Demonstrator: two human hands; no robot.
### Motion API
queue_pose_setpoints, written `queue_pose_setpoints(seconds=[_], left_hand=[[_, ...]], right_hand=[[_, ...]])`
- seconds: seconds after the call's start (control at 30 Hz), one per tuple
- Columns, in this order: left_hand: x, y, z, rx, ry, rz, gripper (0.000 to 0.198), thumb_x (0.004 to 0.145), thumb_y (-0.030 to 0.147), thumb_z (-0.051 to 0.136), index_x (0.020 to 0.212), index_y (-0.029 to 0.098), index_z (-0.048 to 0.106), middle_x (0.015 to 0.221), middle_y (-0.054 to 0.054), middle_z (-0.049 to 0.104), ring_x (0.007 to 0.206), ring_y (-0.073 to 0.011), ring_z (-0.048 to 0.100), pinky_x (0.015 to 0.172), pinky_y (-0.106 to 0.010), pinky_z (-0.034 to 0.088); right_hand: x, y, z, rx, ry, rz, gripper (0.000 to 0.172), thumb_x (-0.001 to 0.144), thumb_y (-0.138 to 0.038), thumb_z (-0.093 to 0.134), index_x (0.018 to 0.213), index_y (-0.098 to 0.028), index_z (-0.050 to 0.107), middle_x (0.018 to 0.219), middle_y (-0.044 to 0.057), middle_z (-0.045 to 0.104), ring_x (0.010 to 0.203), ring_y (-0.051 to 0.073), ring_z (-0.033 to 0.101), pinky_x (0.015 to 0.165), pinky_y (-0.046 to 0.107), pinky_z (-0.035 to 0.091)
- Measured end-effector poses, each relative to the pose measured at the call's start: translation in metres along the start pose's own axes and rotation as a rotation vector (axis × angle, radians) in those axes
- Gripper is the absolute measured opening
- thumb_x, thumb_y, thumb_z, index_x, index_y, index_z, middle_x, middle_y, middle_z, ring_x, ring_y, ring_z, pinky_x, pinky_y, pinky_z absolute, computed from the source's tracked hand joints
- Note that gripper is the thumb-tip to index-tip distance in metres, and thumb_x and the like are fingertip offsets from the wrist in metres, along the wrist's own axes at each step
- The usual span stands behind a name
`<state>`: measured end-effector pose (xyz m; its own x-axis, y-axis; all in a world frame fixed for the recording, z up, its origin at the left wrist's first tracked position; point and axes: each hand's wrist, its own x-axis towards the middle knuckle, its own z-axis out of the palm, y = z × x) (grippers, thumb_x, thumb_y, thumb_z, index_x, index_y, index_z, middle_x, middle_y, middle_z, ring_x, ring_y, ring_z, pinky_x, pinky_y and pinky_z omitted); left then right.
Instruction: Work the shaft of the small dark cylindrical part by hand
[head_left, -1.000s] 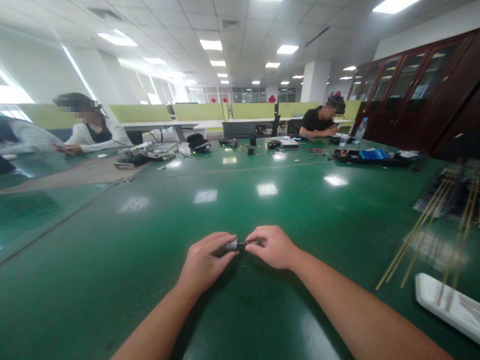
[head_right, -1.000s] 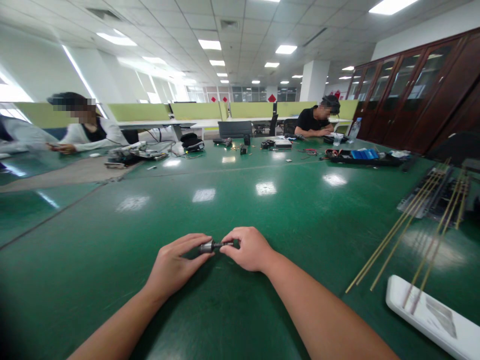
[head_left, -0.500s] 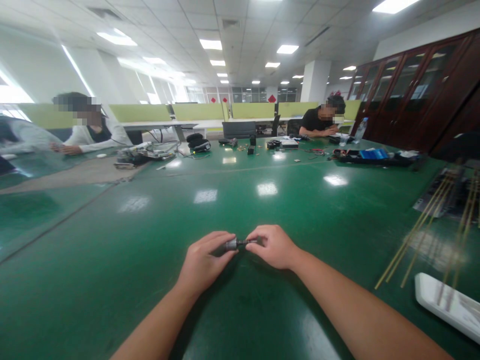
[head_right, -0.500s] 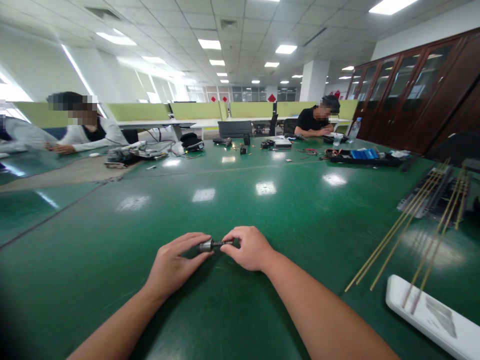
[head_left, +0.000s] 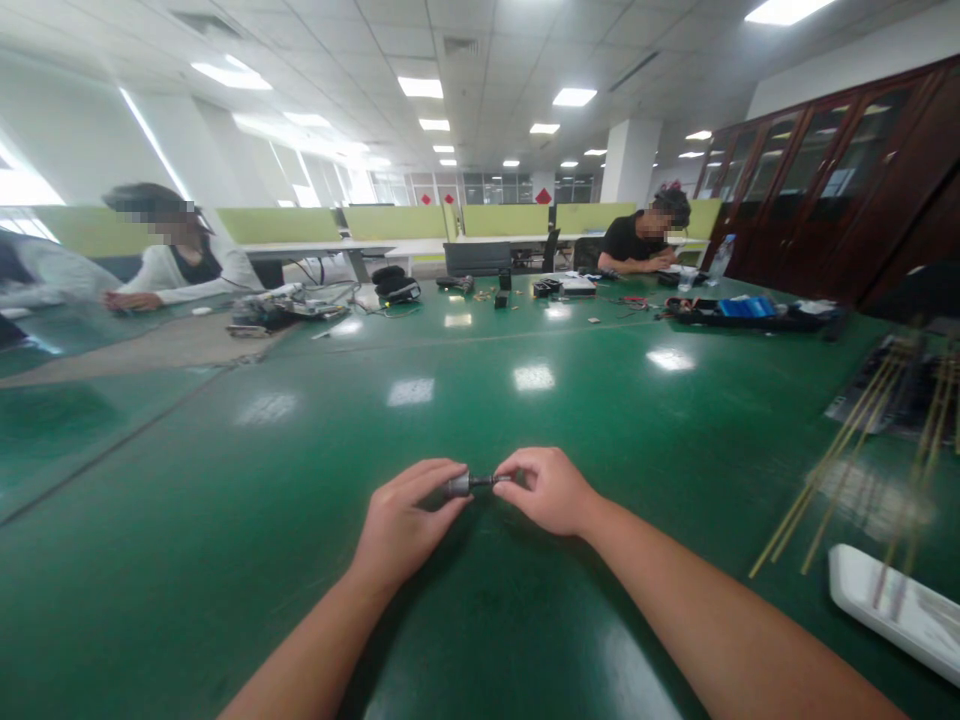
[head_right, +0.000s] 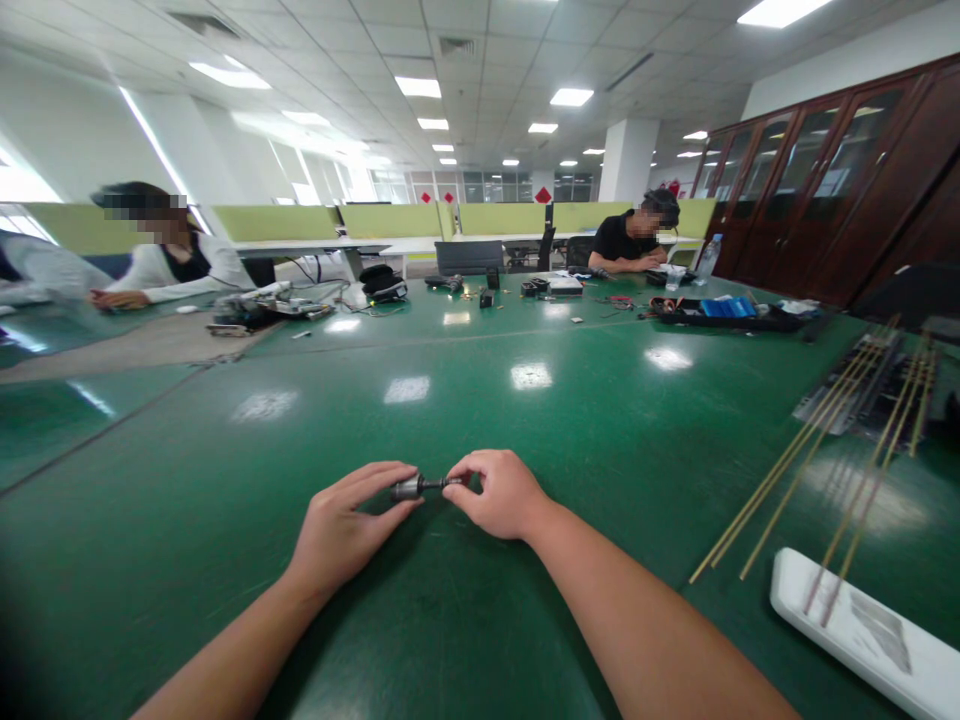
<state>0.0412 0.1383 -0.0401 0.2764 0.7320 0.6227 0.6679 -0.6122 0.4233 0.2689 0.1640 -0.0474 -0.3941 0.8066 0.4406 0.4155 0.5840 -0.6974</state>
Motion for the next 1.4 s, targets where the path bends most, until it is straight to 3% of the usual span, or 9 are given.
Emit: queue_pose_setpoints(seconds=[1.4], left_hand=[[-0.0003,-0.0046,-0.0011,0.026,0.040,-0.016,0.024,0.083,0.031,0.073,0.107,0.030,0.070,0.107,0.003,0.070,0.098,-0.0149,0.066,0.093,-0.026,0.051]], right_hand=[[0.0006,0.0078,-0.0023,0.092,0.017,0.128,0.014,0.081,-0.030,0.068,0.085,-0.018,0.074,0.053,-0.005,0.048,0.048,0.009,0.034,0.049,0.024,0.026]])
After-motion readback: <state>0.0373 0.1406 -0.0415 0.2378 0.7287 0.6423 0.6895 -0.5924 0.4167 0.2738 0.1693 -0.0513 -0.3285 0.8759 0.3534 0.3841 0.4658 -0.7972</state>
